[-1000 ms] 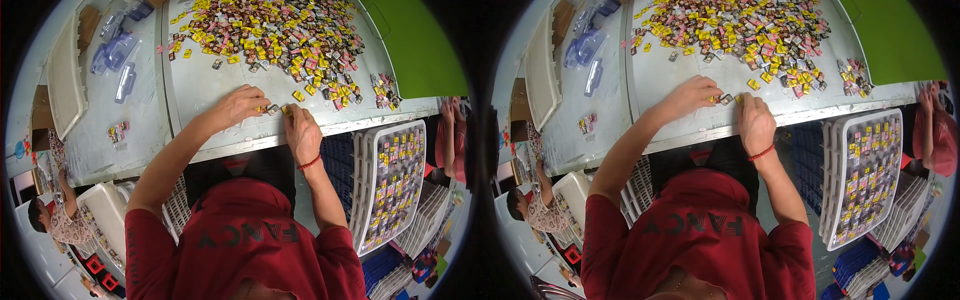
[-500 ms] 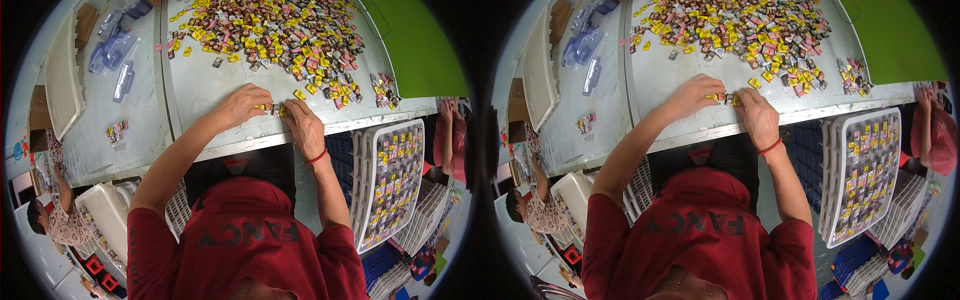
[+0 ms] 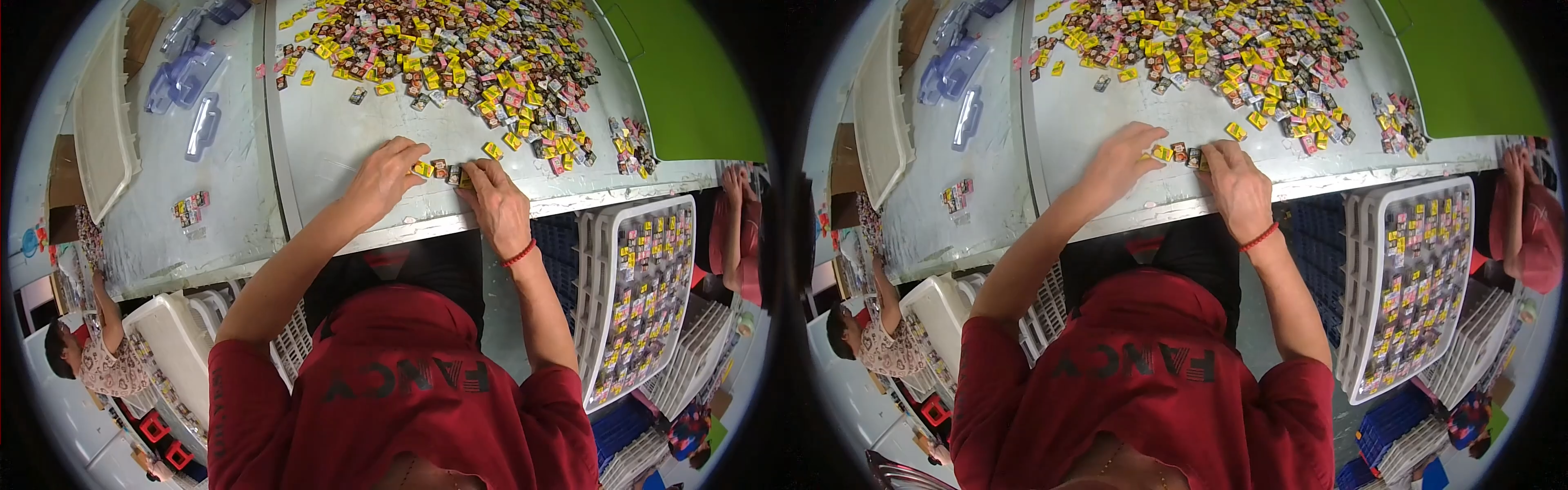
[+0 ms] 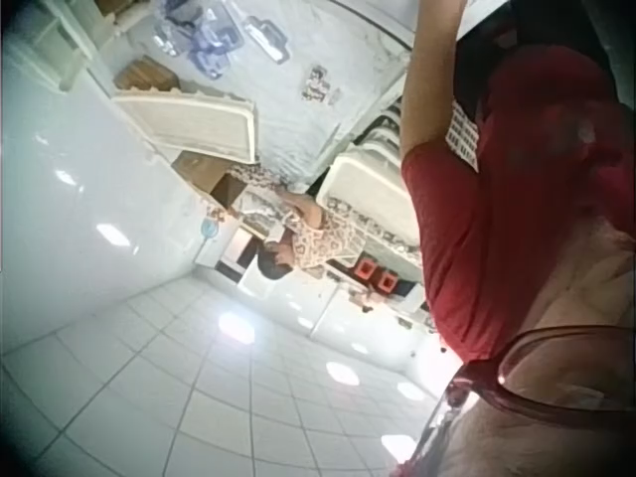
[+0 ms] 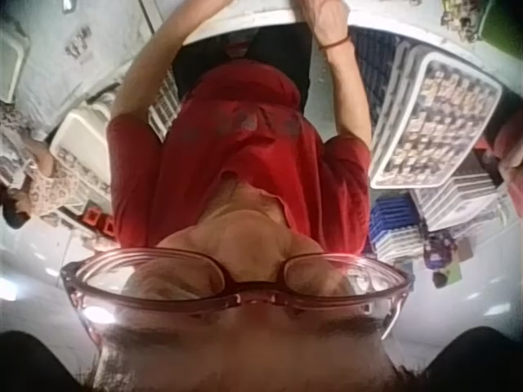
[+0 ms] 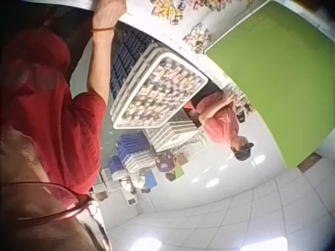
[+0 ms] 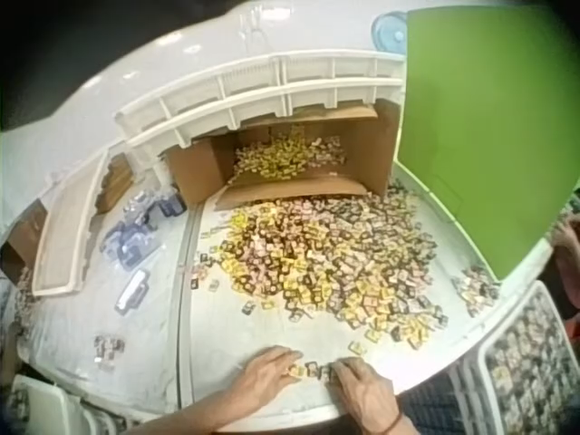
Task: The person is arranging small colorful square blocks into rows and organized patterns on a white table.
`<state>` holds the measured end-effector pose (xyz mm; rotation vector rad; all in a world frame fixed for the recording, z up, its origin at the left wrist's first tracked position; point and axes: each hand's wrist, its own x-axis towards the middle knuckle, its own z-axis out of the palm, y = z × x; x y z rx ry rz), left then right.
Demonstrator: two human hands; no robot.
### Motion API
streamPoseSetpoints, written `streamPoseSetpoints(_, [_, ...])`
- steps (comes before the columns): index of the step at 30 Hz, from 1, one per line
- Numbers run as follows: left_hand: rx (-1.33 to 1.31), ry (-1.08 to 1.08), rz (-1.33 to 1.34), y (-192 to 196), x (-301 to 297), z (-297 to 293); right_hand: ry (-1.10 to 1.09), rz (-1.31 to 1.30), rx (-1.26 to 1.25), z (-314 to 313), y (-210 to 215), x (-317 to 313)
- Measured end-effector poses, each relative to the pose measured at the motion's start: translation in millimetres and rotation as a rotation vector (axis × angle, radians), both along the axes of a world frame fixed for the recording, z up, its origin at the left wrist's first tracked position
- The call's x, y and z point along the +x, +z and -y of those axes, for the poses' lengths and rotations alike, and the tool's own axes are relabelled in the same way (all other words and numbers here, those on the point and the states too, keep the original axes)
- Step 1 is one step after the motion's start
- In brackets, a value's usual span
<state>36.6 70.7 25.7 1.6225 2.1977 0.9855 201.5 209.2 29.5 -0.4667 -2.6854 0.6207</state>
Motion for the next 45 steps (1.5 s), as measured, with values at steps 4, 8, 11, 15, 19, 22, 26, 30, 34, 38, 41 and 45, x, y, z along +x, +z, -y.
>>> streamPoseSetpoints(4, [-0.004, 0.017, -0.059, 8, -2, 9, -0.010, -0.009, -0.009, 1, -1, 2])
streamPoseSetpoints(8, [-0.079, 0.017, -0.013, 8, 0, 13, -0.043, -0.006, -0.016, 3, -1, 2])
streamPoseSetpoints(11, [-0.101, 0.087, 0.033, 6, 2, 10, -0.064, -0.005, -0.013, 5, 0, 1])
streamPoseSetpoints(15, [-0.174, 0.113, 0.040, 17, 2, 8, -0.060, -0.031, 0.002, 5, -3, 1])
streamPoseSetpoints(19, [-0.248, 0.061, 0.091, 16, -1, 7, -0.064, -0.013, -0.011, 5, 0, 0])
streamPoseSetpoints(22, [-0.253, 0.142, 0.051, 11, 4, 1, -0.036, -0.012, 0.012, 3, -2, -1])
streamPoseSetpoints(26, [-0.195, 0.153, 0.011, 10, 9, -2, -0.047, 0.003, 0.002, 5, 2, -2])
streamPoseSetpoints(30, [0.062, 0.108, -0.081, 6, 9, -6, -0.080, -0.010, 0.071, 10, 0, -4])
streamPoseSetpoints(34, [0.009, -0.007, -0.059, 7, 0, -9, -0.083, 0.002, 0.102, 11, -2, -5])
streamPoseSetpoints(38, [-0.031, -0.036, -0.076, 6, -17, -8, -0.082, 0.008, 0.084, 7, -2, -3])
streamPoseSetpoints(41, [-0.059, -0.094, -0.056, 7, -28, -11, -0.082, 0.008, 0.082, 6, 0, -4])
streamPoseSetpoints(45, [-0.080, -0.208, 0.052, 5, -23, -21, -0.058, 0.003, 0.093, 6, -4, -12])
